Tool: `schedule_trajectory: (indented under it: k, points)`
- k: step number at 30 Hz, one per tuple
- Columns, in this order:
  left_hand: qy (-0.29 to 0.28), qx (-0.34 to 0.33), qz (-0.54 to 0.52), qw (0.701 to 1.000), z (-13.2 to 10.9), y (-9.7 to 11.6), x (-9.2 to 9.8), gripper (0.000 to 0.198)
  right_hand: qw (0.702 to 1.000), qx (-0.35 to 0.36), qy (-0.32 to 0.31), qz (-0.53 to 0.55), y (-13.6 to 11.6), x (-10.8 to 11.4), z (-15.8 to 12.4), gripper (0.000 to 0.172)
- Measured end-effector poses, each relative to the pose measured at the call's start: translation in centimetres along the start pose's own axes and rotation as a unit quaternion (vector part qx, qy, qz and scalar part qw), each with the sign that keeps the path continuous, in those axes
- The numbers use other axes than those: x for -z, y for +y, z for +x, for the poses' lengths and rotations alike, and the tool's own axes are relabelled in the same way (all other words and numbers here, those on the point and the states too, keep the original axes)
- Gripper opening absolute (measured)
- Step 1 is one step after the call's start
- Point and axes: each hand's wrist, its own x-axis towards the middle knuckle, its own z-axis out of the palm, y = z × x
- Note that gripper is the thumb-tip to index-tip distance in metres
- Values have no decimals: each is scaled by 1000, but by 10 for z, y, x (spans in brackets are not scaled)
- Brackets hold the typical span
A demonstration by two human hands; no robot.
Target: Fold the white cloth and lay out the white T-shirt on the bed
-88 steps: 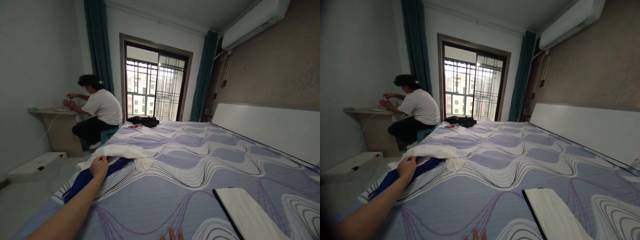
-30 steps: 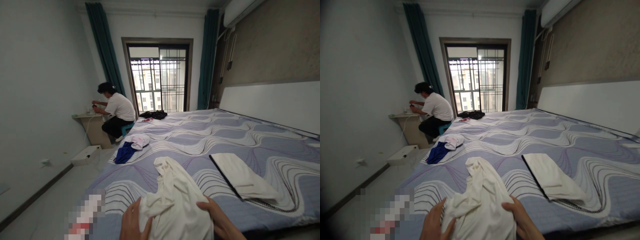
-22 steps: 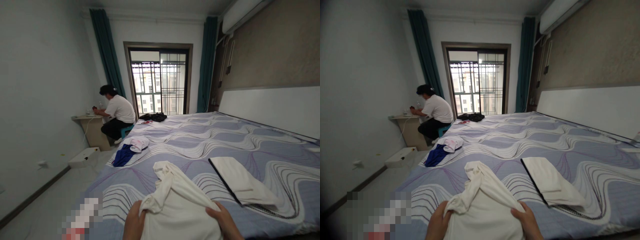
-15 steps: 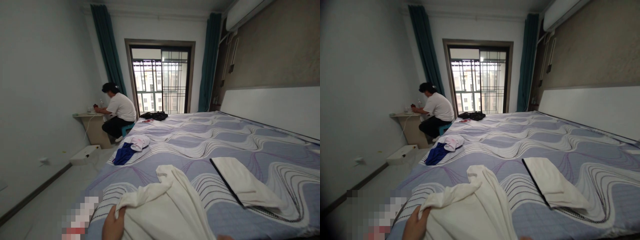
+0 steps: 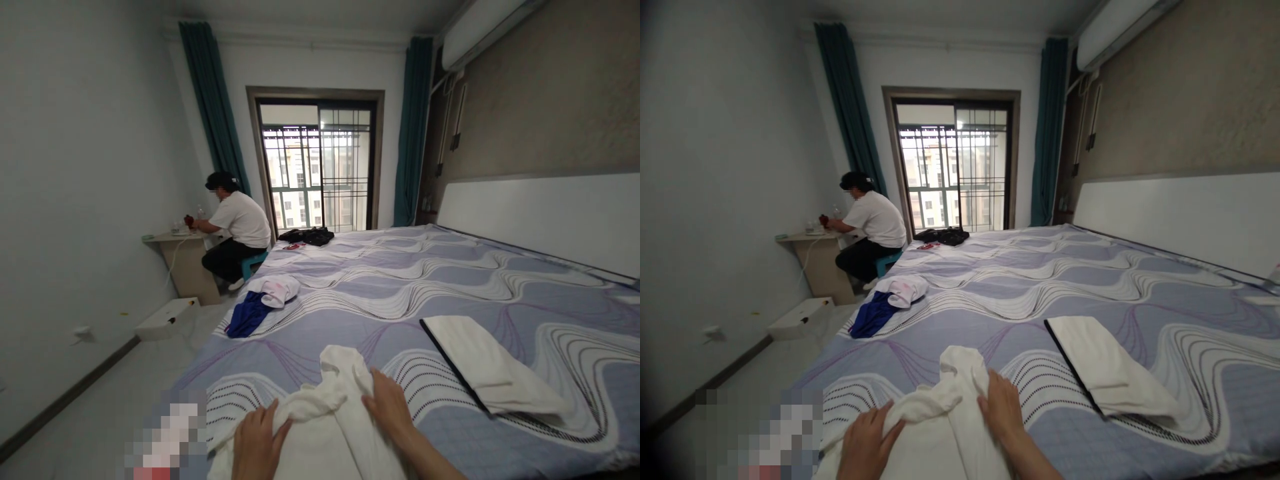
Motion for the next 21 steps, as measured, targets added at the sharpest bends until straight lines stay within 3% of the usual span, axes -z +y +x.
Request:
schedule_trajectory:
  k: [2, 5, 8, 11, 15, 19, 21]
  points:
    - [-16, 17, -65, 998, 1, -10, 11, 35, 1000, 2, -19, 15, 15, 6, 10, 25]
    - [6, 75, -121, 990, 2, -21, 27, 35, 1000, -26, 6, 6, 59, 32, 12, 32]
    - [-18, 90, -86, 992, 4, -21, 33, 38, 995, -65, -2, -80, 108, 59, 2, 28]
    - [-69, 89, -3, 994, 8, -17, 35, 41, 974, -94, -26, -206, 132, 72, -12, 24]
    - [-95, 118, 77, 985, 8, -15, 45, 45, 959, -61, 47, -273, 107, 64, -15, 48]
    - [-76, 120, 82, 987, 4, -19, 52, 44, 976, 74, 93, -181, 60, 38, 0, 57]
    - [-46, 128, 67, 988, 3, -23, 52, 43, 983, 56, 80, -158, 46, 25, 8, 61]
